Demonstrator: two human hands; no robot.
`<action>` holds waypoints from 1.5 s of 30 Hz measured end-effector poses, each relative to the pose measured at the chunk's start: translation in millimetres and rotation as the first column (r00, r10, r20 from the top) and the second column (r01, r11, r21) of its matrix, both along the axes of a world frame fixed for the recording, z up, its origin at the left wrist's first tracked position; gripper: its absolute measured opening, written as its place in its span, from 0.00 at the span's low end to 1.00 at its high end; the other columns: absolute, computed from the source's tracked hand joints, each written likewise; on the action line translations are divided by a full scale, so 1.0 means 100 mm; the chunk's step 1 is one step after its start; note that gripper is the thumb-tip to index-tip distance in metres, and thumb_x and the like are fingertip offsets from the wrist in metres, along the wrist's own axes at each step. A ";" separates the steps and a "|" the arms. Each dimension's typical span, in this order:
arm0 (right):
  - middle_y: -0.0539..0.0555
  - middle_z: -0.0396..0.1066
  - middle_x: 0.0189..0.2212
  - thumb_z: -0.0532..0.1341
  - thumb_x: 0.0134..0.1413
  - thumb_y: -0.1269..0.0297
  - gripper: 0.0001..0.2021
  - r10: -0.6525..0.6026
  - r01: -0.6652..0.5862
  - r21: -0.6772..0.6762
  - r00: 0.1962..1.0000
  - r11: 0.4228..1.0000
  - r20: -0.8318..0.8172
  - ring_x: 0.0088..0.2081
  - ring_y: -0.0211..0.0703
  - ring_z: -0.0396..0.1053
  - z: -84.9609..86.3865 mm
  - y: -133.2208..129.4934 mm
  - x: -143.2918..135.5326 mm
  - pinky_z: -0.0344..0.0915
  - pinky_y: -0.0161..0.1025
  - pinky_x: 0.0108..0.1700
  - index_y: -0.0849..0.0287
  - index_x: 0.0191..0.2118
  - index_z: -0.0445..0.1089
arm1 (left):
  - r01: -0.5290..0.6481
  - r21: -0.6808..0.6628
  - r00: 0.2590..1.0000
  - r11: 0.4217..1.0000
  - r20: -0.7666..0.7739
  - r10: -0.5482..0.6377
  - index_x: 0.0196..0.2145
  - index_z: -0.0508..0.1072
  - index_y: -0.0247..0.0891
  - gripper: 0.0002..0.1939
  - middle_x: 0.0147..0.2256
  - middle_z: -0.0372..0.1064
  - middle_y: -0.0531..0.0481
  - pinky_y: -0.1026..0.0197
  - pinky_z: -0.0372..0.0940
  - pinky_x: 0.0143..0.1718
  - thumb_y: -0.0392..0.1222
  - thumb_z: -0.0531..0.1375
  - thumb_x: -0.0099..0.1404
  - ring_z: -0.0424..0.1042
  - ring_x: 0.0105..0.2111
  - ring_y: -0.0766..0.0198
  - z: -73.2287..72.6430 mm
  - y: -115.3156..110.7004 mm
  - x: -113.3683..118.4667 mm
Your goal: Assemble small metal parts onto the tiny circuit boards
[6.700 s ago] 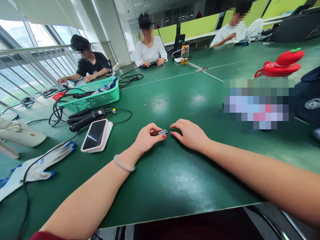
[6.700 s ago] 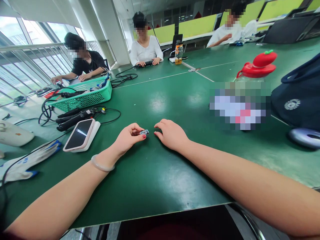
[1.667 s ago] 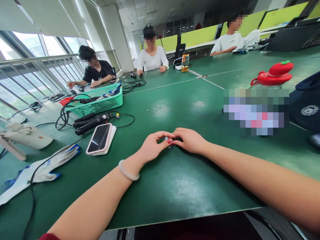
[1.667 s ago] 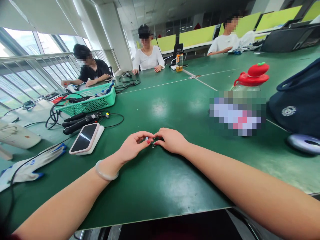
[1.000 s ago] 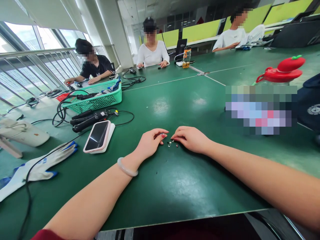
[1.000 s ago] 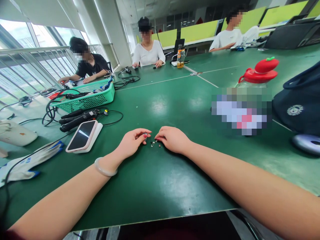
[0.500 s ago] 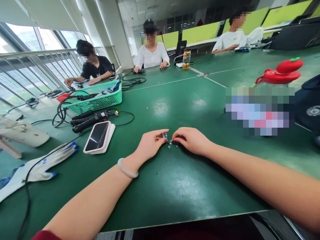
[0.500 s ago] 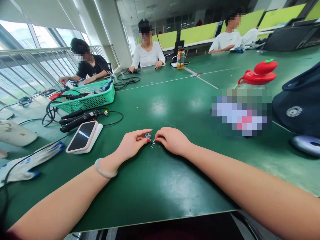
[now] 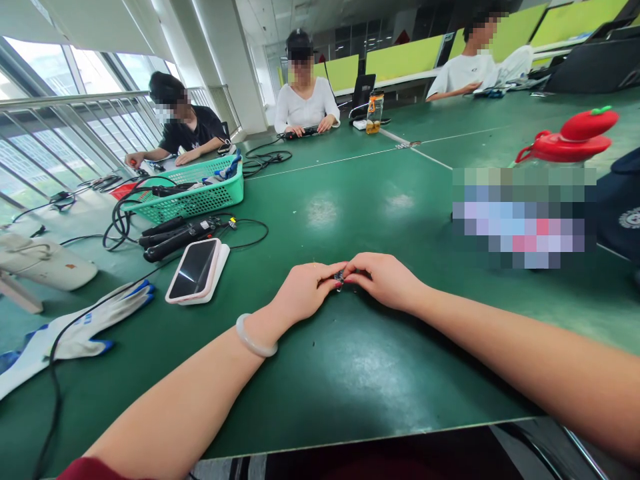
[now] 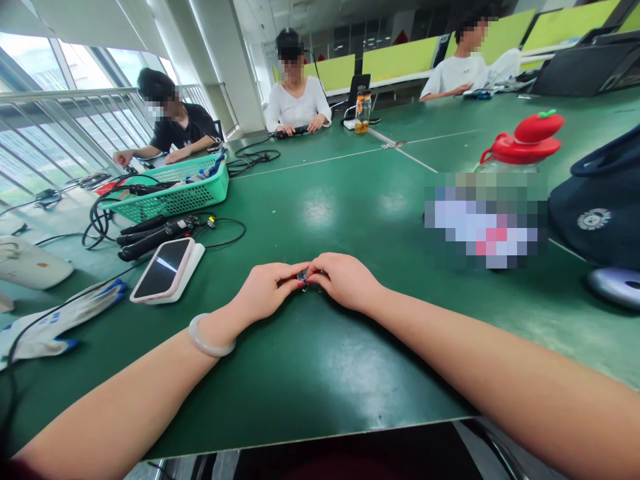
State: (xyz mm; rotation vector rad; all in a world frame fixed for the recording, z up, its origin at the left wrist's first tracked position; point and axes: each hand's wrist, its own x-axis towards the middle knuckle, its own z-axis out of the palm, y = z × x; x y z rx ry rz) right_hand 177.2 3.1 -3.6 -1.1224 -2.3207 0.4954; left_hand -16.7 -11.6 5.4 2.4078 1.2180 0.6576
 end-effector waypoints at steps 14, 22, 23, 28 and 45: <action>0.50 0.74 0.31 0.58 0.56 0.67 0.07 -0.039 0.039 0.049 0.999 0.998 -0.013 0.34 0.39 0.69 0.02 -0.03 0.00 0.63 0.36 0.38 0.57 0.31 0.72 | 0.009 0.061 1.000 0.998 -0.002 -0.009 0.52 0.70 0.45 0.19 0.41 0.76 0.51 0.60 0.66 0.43 0.37 0.57 0.63 0.74 0.39 0.63 0.00 -0.01 0.00; 0.51 0.73 0.33 0.58 0.57 0.66 0.06 -0.029 0.032 0.131 0.999 0.991 -0.028 0.35 0.39 0.69 -0.01 -0.04 -0.01 0.63 0.37 0.39 0.57 0.33 0.72 | -0.043 -0.032 0.993 0.999 0.113 0.047 0.52 0.70 0.45 0.21 0.40 0.76 0.52 0.61 0.69 0.41 0.36 0.58 0.60 0.75 0.34 0.65 0.01 -0.04 0.02; 0.51 0.73 0.33 0.58 0.57 0.66 0.06 -0.029 0.033 0.143 0.999 0.989 -0.025 0.35 0.40 0.69 -0.01 -0.04 -0.01 0.63 0.37 0.39 0.57 0.33 0.72 | -0.037 -0.066 0.987 0.997 0.156 0.047 0.52 0.70 0.44 0.22 0.40 0.76 0.52 0.62 0.69 0.42 0.36 0.58 0.60 0.75 0.35 0.65 0.01 -0.04 0.03; 0.51 0.72 0.32 0.57 0.57 0.65 0.06 -0.031 0.033 0.168 0.999 0.985 -0.016 0.34 0.39 0.68 0.00 -0.05 -0.01 0.62 0.36 0.38 0.57 0.33 0.71 | -0.007 -0.170 0.959 0.985 0.278 0.054 0.53 0.69 0.42 0.23 0.38 0.76 0.52 0.63 0.69 0.43 0.34 0.58 0.59 0.75 0.35 0.66 0.01 -0.07 0.04; 0.51 0.71 0.33 0.59 0.56 0.63 0.06 -0.152 0.147 0.042 0.968 0.988 0.199 0.37 0.41 0.68 -0.05 0.14 0.04 0.62 0.37 0.39 0.56 0.31 0.72 | -0.159 -0.259 0.918 0.953 0.316 0.239 0.39 0.76 0.39 0.12 0.29 0.72 0.52 0.64 0.66 0.35 0.39 0.59 0.56 0.69 0.29 0.67 -0.01 0.02 0.00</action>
